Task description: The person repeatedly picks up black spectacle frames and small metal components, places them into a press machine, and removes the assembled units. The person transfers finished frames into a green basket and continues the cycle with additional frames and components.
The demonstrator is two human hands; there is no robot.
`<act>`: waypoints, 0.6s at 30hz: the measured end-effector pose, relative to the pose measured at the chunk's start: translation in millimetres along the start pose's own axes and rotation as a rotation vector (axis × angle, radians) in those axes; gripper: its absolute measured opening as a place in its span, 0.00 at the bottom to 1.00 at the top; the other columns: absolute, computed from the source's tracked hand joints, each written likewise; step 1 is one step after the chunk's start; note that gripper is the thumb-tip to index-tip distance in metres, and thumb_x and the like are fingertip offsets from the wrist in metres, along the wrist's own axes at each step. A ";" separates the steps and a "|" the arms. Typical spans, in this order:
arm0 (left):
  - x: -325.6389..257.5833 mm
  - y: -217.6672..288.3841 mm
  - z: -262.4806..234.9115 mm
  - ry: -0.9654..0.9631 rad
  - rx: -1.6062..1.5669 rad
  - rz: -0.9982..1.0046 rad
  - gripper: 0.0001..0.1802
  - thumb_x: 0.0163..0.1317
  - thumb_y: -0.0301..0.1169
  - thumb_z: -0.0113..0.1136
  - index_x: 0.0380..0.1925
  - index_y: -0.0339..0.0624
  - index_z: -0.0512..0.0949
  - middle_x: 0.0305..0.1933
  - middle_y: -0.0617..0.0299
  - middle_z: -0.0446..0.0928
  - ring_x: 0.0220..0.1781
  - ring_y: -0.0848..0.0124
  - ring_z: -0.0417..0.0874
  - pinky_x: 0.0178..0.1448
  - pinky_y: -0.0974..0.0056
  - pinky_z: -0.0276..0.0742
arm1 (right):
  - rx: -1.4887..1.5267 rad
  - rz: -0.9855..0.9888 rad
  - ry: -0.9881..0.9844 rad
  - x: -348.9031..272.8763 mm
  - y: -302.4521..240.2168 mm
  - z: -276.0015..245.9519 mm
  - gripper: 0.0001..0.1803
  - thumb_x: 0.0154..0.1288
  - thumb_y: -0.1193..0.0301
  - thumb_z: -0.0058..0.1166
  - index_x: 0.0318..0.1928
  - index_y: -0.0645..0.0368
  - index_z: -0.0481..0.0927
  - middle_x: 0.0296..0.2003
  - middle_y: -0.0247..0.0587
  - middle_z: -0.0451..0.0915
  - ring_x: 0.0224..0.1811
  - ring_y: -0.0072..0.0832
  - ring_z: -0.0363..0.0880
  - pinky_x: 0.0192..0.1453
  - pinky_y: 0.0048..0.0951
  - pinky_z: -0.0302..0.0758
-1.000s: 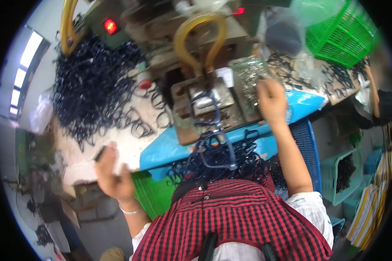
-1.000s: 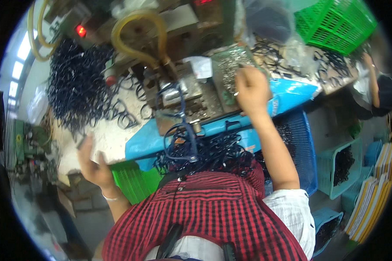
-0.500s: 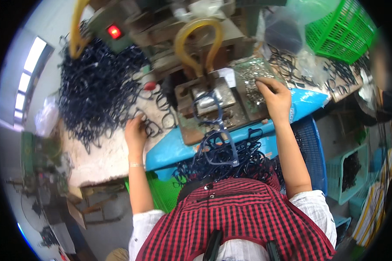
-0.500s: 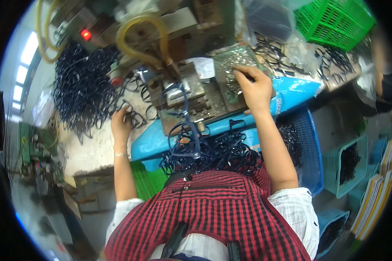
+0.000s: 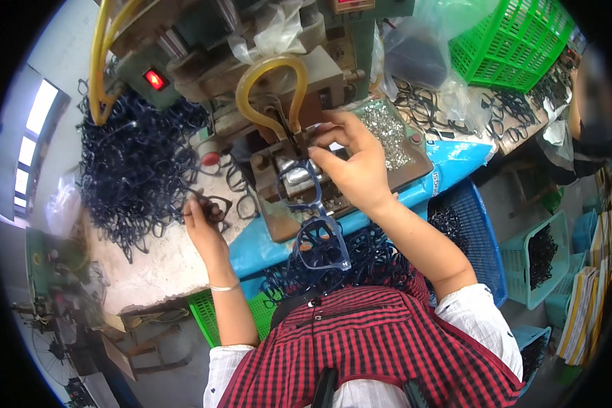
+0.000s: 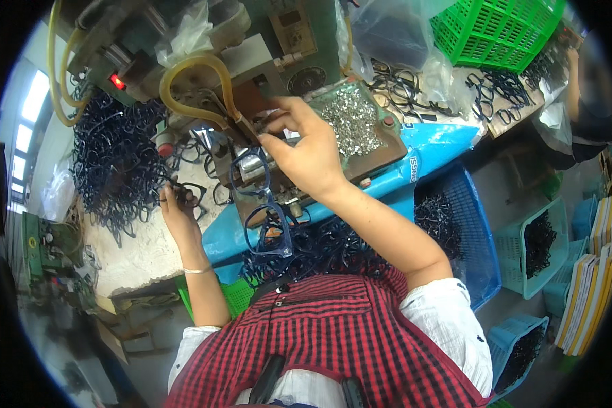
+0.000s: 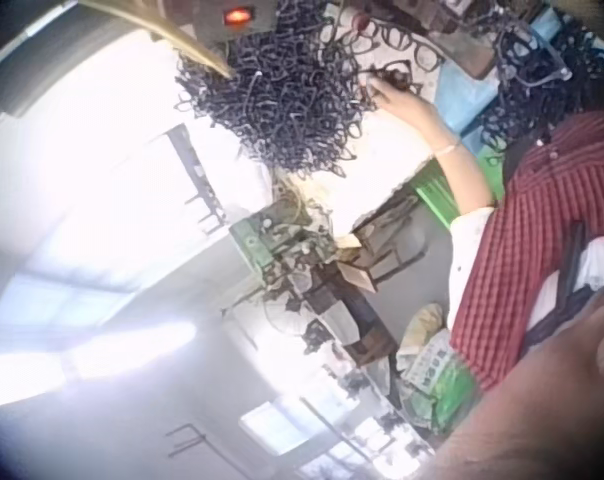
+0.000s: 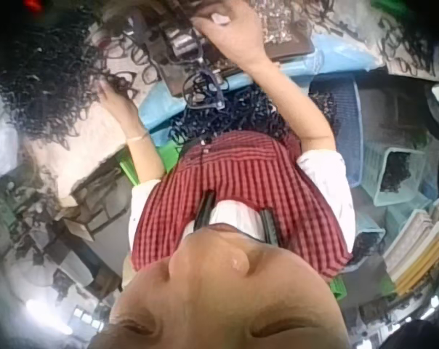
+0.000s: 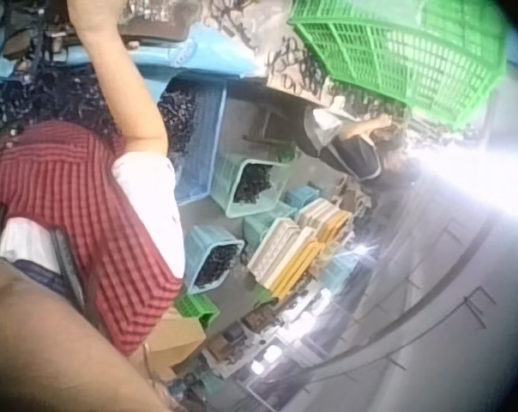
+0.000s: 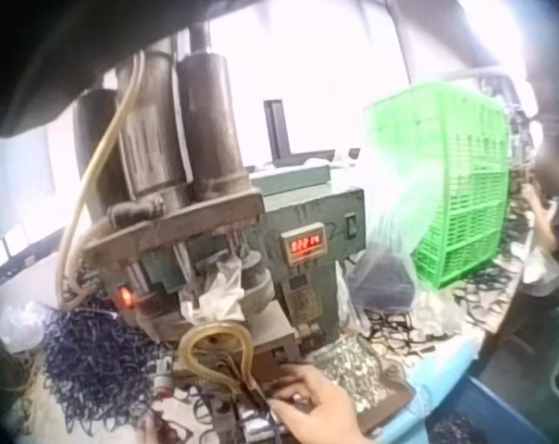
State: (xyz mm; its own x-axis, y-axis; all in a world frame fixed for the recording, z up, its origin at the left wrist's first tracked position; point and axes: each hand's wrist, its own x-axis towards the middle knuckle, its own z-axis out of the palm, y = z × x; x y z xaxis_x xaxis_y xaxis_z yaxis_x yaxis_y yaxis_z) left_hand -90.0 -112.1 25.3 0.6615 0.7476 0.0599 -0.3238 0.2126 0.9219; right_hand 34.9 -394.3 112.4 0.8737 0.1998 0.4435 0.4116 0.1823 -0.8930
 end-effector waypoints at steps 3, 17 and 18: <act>-21.8 -11.0 5.2 0.042 0.072 0.119 0.10 0.78 0.33 0.55 0.51 0.38 0.75 0.45 0.55 0.81 0.43 0.67 0.85 0.50 0.61 0.86 | 0.004 0.092 0.022 -6.9 -1.2 4.2 0.27 0.58 0.76 0.66 0.59 0.65 0.75 0.35 0.36 0.87 0.44 0.24 0.83 0.58 0.28 0.75; -49.9 108.3 120.5 -0.510 0.168 0.826 0.10 0.73 0.28 0.57 0.50 0.35 0.75 0.50 0.41 0.80 0.54 0.52 0.83 0.52 0.50 0.86 | 0.324 0.258 0.014 -19.3 -39.4 24.1 0.31 0.62 0.82 0.61 0.66 0.68 0.69 0.46 0.45 0.86 0.58 0.28 0.81 0.65 0.27 0.72; -58.6 101.3 121.8 -0.511 0.155 0.827 0.11 0.72 0.28 0.59 0.49 0.34 0.75 0.49 0.41 0.80 0.53 0.53 0.83 0.52 0.51 0.86 | 0.253 0.268 -0.012 -14.7 -38.6 22.1 0.31 0.62 0.81 0.61 0.66 0.67 0.69 0.46 0.45 0.86 0.57 0.27 0.81 0.64 0.26 0.73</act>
State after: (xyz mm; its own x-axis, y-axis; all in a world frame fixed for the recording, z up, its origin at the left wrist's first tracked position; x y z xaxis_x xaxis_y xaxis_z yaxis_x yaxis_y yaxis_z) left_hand -79.2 -211.0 161.8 0.4912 0.2536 0.8333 -0.7481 -0.3672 0.5527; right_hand 0.4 -383.0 142.1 0.9380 0.2842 0.1986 0.0898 0.3541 -0.9309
